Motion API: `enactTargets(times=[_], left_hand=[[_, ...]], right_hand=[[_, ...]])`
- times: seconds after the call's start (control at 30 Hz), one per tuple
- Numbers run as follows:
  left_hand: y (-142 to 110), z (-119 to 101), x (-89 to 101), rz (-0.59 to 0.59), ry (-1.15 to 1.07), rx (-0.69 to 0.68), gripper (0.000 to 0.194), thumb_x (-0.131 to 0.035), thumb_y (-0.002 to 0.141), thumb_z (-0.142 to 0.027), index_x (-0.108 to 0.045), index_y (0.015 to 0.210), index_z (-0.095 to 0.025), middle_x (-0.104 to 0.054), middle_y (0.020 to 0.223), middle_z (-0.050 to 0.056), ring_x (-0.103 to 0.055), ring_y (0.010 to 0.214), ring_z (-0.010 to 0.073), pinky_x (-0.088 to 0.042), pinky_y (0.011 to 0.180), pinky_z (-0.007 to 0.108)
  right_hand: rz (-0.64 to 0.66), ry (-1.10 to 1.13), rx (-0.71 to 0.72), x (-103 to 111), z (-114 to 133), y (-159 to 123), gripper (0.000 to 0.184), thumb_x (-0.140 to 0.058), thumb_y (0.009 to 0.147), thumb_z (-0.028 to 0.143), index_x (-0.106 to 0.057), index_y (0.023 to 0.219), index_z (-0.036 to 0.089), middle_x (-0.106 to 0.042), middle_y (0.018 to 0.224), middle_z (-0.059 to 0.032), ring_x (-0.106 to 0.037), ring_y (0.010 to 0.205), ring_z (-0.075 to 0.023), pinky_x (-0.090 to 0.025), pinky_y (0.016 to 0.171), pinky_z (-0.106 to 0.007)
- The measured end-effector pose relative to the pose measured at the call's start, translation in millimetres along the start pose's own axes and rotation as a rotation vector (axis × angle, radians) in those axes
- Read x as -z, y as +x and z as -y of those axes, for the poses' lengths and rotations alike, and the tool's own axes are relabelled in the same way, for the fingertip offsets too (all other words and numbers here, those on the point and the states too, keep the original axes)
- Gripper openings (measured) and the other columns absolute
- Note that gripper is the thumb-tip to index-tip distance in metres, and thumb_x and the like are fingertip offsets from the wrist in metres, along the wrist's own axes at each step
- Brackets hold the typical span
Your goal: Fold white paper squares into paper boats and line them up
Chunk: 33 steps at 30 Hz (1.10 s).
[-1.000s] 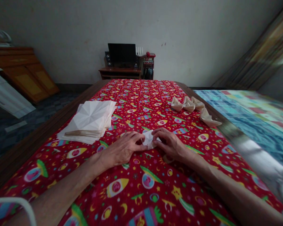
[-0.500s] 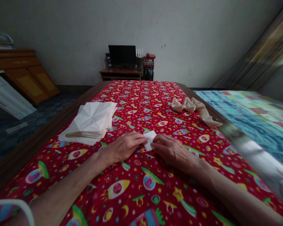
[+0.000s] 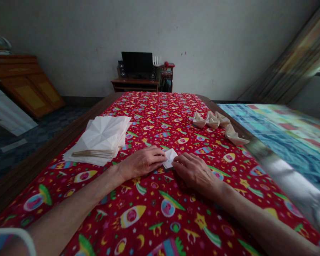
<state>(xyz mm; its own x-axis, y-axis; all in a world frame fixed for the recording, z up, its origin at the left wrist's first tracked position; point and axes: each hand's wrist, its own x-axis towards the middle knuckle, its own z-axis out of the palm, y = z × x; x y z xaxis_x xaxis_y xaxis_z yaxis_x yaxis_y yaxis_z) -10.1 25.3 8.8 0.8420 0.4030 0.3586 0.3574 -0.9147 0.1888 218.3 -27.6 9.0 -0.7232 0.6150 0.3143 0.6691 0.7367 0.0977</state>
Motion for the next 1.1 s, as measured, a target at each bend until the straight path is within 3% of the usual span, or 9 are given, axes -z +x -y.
enactTargets(times=[0.2,0.37,0.57,0.83,1.1], left_hand=[[4.3,2.1,-14.0,-0.180,-0.062,0.090,0.018,-0.044,0.093,-0.018,-0.061,0.093,-0.013,-0.062,0.093,0.006,-0.057,0.092,0.0156,-0.048,0.083,0.028],[9.9,1.0,-18.2,-0.217,-0.120,0.304,0.015,-0.049,0.090,-0.019,-0.060,0.081,-0.014,-0.059,0.084,0.003,-0.057,0.081,0.0139,-0.047,0.075,0.026],[15.8,0.8,-16.4,-0.196,-0.138,0.452,0.017,-0.056,0.085,-0.019,-0.059,0.069,-0.014,-0.056,0.083,0.002,-0.055,0.078,0.0132,-0.045,0.070,0.024],[24.3,-3.7,-19.4,-0.159,-0.052,0.536,0.017,-0.052,0.086,-0.016,-0.058,0.070,-0.015,-0.053,0.085,0.004,-0.056,0.080,0.0154,-0.046,0.077,0.028],[23.2,-6.0,-18.9,-0.151,-0.009,0.552,0.017,-0.058,0.085,-0.018,-0.054,0.069,-0.016,-0.052,0.084,0.003,-0.055,0.077,0.0156,-0.047,0.074,0.028]], right_hand=[[-0.124,0.218,-0.292,-13.7,-2.0,4.0,0.024,-0.039,0.093,0.020,-0.054,0.075,0.015,-0.055,0.074,-0.0039,-0.048,0.063,-0.0114,-0.033,0.057,-0.023],[-0.143,0.157,-0.416,-14.9,-0.2,7.4,0.025,-0.040,0.094,0.026,-0.050,0.072,0.017,-0.053,0.069,-0.0013,-0.046,0.059,-0.0109,-0.029,0.058,-0.025],[-0.001,0.025,-0.502,-11.3,0.3,10.0,0.026,-0.038,0.095,0.029,-0.054,0.078,0.018,-0.058,0.067,-0.0013,-0.051,0.060,-0.0127,-0.025,0.057,-0.027],[0.214,-0.092,-0.577,-5.3,-5.3,22.8,0.030,-0.035,0.095,0.035,-0.059,0.087,0.019,-0.066,0.075,-0.0043,-0.058,0.061,-0.0159,-0.018,0.052,-0.029],[0.235,-0.103,-0.569,-4.6,-6.6,24.2,0.030,-0.034,0.094,0.033,-0.060,0.088,0.019,-0.068,0.077,-0.0043,-0.061,0.065,-0.0168,-0.021,0.052,-0.028]])
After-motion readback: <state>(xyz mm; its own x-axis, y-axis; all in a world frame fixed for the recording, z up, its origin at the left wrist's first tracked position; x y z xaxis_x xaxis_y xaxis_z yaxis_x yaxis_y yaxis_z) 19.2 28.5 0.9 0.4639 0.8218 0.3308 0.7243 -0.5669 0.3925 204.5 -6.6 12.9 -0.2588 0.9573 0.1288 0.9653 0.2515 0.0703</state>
